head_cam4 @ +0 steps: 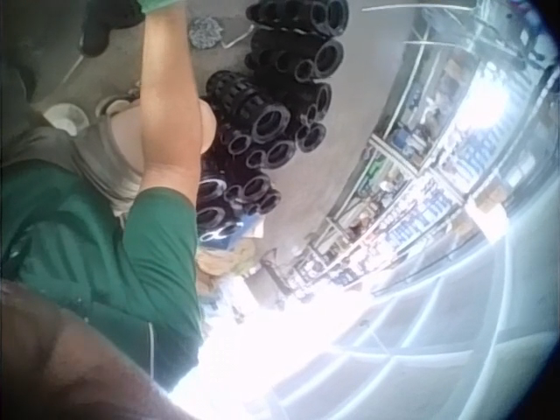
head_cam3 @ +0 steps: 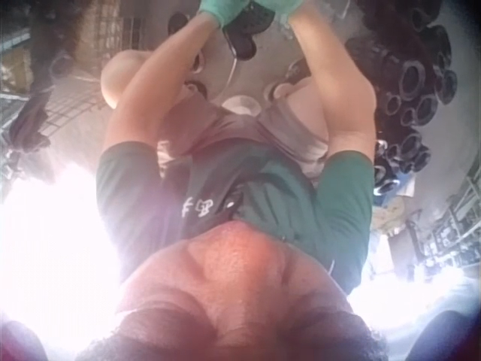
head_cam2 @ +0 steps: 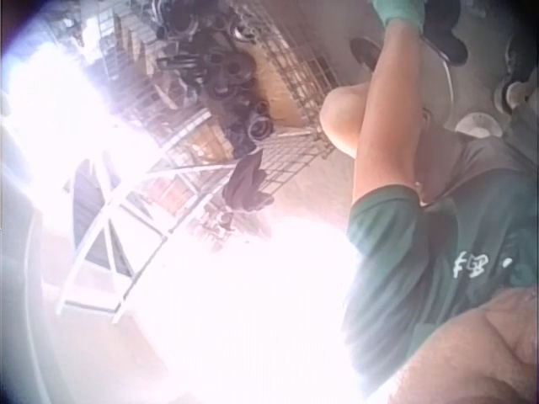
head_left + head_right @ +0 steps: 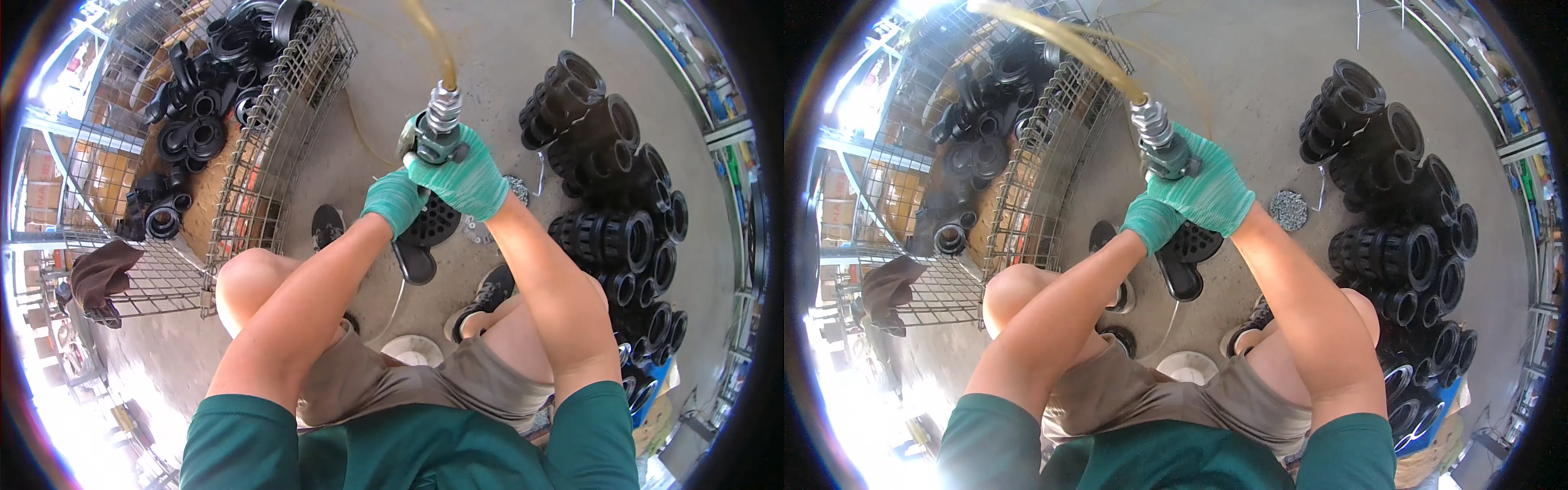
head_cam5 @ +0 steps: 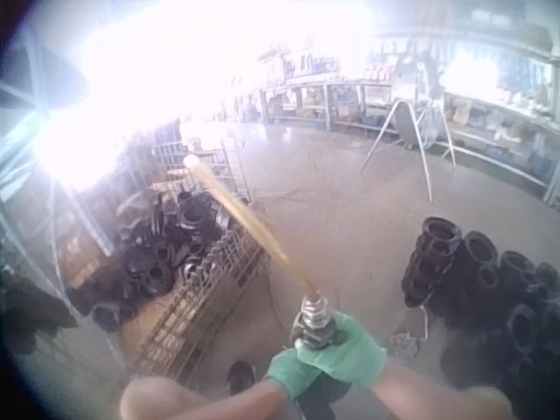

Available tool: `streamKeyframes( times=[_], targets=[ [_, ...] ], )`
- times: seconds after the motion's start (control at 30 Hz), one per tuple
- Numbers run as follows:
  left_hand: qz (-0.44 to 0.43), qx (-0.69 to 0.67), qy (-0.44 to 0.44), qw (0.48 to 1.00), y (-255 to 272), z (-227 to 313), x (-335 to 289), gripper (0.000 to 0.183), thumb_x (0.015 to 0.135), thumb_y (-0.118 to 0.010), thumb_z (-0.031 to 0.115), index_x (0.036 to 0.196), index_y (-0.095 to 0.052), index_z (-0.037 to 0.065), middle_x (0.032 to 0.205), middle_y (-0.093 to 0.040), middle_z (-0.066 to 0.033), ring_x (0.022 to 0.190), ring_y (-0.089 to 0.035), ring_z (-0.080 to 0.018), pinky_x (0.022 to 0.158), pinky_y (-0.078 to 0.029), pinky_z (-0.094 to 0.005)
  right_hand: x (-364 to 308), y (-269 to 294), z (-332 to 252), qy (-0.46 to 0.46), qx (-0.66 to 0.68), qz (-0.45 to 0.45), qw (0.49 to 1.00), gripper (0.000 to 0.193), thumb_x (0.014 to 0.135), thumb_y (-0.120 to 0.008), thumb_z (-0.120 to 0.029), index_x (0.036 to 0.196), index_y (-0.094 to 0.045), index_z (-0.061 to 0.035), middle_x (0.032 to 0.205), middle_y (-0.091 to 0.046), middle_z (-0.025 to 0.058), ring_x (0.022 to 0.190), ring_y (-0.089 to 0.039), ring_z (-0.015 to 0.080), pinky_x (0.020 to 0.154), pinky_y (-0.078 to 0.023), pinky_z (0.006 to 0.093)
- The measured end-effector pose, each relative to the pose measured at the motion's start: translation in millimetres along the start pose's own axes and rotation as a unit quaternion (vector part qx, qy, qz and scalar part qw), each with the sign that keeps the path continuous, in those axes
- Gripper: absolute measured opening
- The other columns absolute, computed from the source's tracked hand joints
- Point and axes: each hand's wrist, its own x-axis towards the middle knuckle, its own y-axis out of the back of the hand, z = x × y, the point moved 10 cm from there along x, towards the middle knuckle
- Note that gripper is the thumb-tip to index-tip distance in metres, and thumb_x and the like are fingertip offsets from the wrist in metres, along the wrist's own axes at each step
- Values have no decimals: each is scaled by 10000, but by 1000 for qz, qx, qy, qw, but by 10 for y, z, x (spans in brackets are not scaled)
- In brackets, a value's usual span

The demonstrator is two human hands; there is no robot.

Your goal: The person places a metal plate onto a circular component, inserts a bolt and washer, and secures it using a pneumatic screwdriver. The person then picks up a black housing, places it onto a metal component, and uses a hammer to tap it into place before repeating the assembly process with another set of bolts and washers.

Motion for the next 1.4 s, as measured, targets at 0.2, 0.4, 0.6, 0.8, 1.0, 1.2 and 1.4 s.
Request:
streamKeyframes(
  times=[0.2, 0.4, 0.6, 0.8, 1.0, 1.2, 1.4],
  targets=[
    [-37, 97, -8, 995, -98, -37, 62, 335, 918, -622, 392, 960, -709, 72, 884, -715, -172, 818, -680, -377, 745, -537, -489, 47, -9, 16, 12, 62, -17, 998, 263, 819, -732, -1, 1062, -652, -64, 960, -660, -7, 890, -611, 107, 858, -522, 298],
    [-73, 68, 15, 995, -35, 70, 29, 322, 908, -646, 372, 941, -727, 63, 883, -709, -183, 828, -676, -394, 752, -535, -494, 75, 71, 26, 13, 11, -2, 1000, 278, 836, -721, -2, 1098, -654, -69, 983, -676, -5, 905, -622, 113, 862, -524, 302],
    [84, -210, 44, 973, 380, -205, 15, 269, 920, -627, 198, 1121, -631, 20, 947, -711, -191, 861, -686, -354, 779, -519, -448, -2, 302, -454, 42, 117, 73, 990, 322, 840, -734, 3, 1146, -658, -67, 1027, -688, -11, 941, -635, 79, 853, -527, 258],
    [-36, -647, 234, 725, 630, 329, -85, 227, 965, -486, 92, 1118, -615, -16, 906, -634, -128, 811, -661, -260, 708, -581, -374, -322, 803, -401, -64, -28, 111, 991, 295, 844, -742, -28, 1128, -667, -64, 933, -688, -26, 800, -624, 62, 749, -538, 248],
    [-57, -725, 244, 642, 691, 834, -212, 283, 958, -436, 46, 1160, -587, -82, 1096, -638, -198, 971, -650, -303, 874, -585, -433, -543, 591, -193, -136, -63, 57, 987, 382, 824, -722, -59, 1195, -632, -40, 926, -682, 3, 791, -604, 80, 776, -542, 265],
    [-56, -725, 238, 644, 640, 958, -194, 345, 973, -401, 46, 1249, -582, -55, 1108, -645, -154, 932, -641, -247, 833, -565, -382, -578, 614, -143, -76, -161, 86, 980, 384, 797, -759, -76, 1158, -631, -46, 952, -698, 121, 796, -662, 215, 772, -550, 346],
    [-79, -685, 167, 705, 683, 941, -111, 250, 963, -478, 6, 1186, -579, -44, 1104, -652, -141, 952, -686, -242, 846, -598, -378, -512, 597, -83, -79, -193, 113, 972, 359, 784, -766, -89, 1114, -635, -38, 958, -703, 166, 822, -677, 303, 781, -546, 380]
  ],
)
